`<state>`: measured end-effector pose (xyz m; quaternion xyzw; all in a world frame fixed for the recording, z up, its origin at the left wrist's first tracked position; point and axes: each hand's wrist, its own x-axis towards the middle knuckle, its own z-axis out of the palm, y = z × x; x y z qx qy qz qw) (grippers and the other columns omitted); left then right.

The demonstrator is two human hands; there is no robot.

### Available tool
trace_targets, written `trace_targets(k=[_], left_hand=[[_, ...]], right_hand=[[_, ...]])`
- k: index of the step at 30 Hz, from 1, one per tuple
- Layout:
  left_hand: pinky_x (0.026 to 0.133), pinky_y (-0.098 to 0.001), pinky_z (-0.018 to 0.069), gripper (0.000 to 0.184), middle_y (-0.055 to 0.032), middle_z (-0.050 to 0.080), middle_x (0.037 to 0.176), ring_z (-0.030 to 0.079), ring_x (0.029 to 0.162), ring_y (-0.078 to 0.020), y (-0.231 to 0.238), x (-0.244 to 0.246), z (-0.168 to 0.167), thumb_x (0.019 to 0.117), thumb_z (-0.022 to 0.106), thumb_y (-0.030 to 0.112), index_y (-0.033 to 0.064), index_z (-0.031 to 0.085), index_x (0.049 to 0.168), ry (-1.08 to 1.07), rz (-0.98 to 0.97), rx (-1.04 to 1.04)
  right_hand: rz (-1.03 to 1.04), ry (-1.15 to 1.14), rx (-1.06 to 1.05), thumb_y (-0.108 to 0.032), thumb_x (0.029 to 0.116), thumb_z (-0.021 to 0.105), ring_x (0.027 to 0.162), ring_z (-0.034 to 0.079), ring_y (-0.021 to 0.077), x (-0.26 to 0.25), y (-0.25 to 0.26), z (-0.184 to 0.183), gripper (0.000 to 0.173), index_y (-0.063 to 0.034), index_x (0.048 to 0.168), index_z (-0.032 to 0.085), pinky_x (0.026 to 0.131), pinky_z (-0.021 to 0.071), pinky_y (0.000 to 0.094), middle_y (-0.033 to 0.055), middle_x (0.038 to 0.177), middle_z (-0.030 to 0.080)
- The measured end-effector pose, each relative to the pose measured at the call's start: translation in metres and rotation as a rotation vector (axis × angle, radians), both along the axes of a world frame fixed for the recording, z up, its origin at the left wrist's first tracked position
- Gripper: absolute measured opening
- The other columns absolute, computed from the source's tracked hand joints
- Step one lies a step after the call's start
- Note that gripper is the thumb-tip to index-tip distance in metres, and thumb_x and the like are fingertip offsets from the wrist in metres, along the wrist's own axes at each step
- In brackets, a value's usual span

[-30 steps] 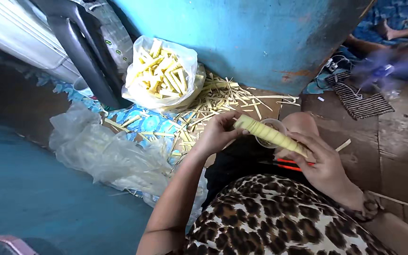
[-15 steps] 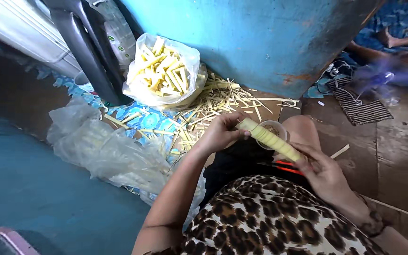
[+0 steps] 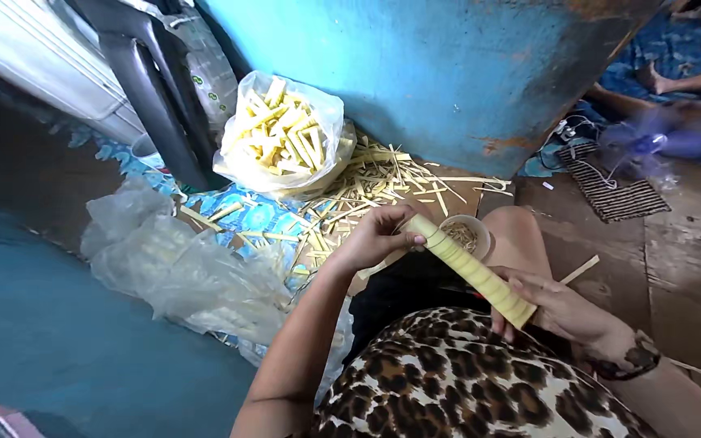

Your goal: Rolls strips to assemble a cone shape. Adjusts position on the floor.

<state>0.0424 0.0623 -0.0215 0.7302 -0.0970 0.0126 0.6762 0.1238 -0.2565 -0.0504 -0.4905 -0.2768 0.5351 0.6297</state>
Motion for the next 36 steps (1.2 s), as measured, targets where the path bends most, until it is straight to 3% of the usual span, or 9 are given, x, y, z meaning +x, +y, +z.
trace_targets(k=[4,12,15,18,20,25,28,33,36], left_hand=[[0.076,-0.0278,0.062,0.01,-0.0015,0.075,0.084,0.072,0.077,-0.0084,-0.01,0.007,-0.004,0.09,0.072,-0.001,0.0011,0.07,0.1,0.036,-0.034,0.023],[0.051,-0.0183,0.041,0.038,0.0137,0.049,0.067,0.044,0.054,0.001,0.073,-0.024,-0.036,0.1115,0.021,0.033,0.0216,0.051,0.09,0.018,0.815,-0.038],[0.072,-0.0498,0.051,0.045,-0.0196,0.059,0.084,0.06,0.075,-0.031,0.163,-0.073,-0.08,0.1126,0.03,0.026,-0.0057,0.061,0.109,0.257,1.126,0.75],[0.107,-0.0703,0.0385,0.05,-0.0349,0.054,0.139,0.051,0.131,-0.0529,0.191,-0.111,-0.093,0.1034,0.056,0.028,-0.004,0.054,0.141,0.986,0.955,1.108],[0.112,-0.0728,0.027,0.057,-0.0357,0.044,0.148,0.04,0.139,-0.0553,0.173,-0.103,-0.08,0.0988,0.066,0.024,-0.0064,0.051,0.144,0.908,0.918,1.103],[0.108,-0.0492,0.0462,0.033,-0.0196,0.06,0.136,0.059,0.126,-0.0291,0.042,-0.044,-0.017,0.1068,0.048,0.019,-0.0033,0.064,0.126,0.04,0.748,0.666],[0.095,-0.0418,0.0512,0.03,-0.0142,0.064,0.115,0.062,0.108,-0.0216,0.003,-0.022,0.006,0.1049,0.042,0.018,-0.0003,0.066,0.109,-0.223,0.677,0.599],[0.099,-0.0638,0.0485,0.038,-0.0248,0.068,0.118,0.066,0.111,-0.0397,0.032,-0.026,-0.039,0.109,0.047,0.029,-0.0005,0.066,0.123,0.389,0.379,0.868],[0.091,-0.0497,0.0547,0.032,-0.0142,0.073,0.105,0.07,0.097,-0.0262,-0.002,-0.043,-0.036,0.1038,0.059,0.031,0.0037,0.073,0.114,0.468,-0.131,0.768]], right_hand=[[0.183,-0.116,0.003,-0.036,0.1067,0.049,0.087,0.073,0.0198,0.018,0.04,0.019,0.067,-0.0249,0.164,0.015,0.072,0.0641,0.0334,0.0086,0.122,0.069],[0.016,-0.138,-0.161,-0.028,0.1085,0.045,0.062,0.061,0.0088,0.042,0.038,0.022,0.058,-0.0346,0.163,0.025,0.056,0.0553,0.0223,0.0034,0.103,0.066],[-0.134,-0.159,-0.208,-0.026,0.1091,0.042,0.06,0.06,0.0092,0.047,0.019,0.015,0.058,-0.0341,0.163,0.024,0.055,0.0548,0.0218,0.0044,0.101,0.065],[-0.198,-0.293,-0.294,-0.022,0.1092,0.043,0.06,0.06,0.0109,0.042,0.017,0.01,0.061,-0.0343,0.164,0.02,0.057,0.0559,0.0244,0.0065,0.101,0.065],[-0.206,-0.539,-0.397,-0.024,0.1098,0.045,0.063,0.062,0.0127,0.037,0.026,0.007,0.061,-0.0333,0.164,0.021,0.06,0.0575,0.0291,0.0099,0.104,0.065],[-0.228,-1.1,-0.384,-0.026,0.1077,0.05,0.125,0.062,0.0292,0.014,0.062,0.0,0.06,-0.0292,0.164,0.028,0.103,0.0504,0.0551,0.0122,0.151,0.052],[-0.272,-1.253,-0.341,-0.026,0.1073,0.05,0.112,0.066,0.0349,0.004,0.075,0.011,0.059,-0.0298,0.163,0.03,0.091,0.0551,0.0571,0.0169,0.136,0.06],[-0.349,-1.327,-0.484,-0.025,0.1073,0.051,0.099,0.068,0.0381,0.024,0.057,0.007,0.061,-0.0315,0.164,0.028,0.082,0.0564,0.0606,0.0194,0.133,0.061],[-0.354,-1.325,-0.558,-0.023,0.107,0.053,0.092,0.069,0.0403,0.031,0.055,0.005,0.063,-0.0316,0.164,0.028,0.076,0.0565,0.0619,0.0215,0.134,0.059]])
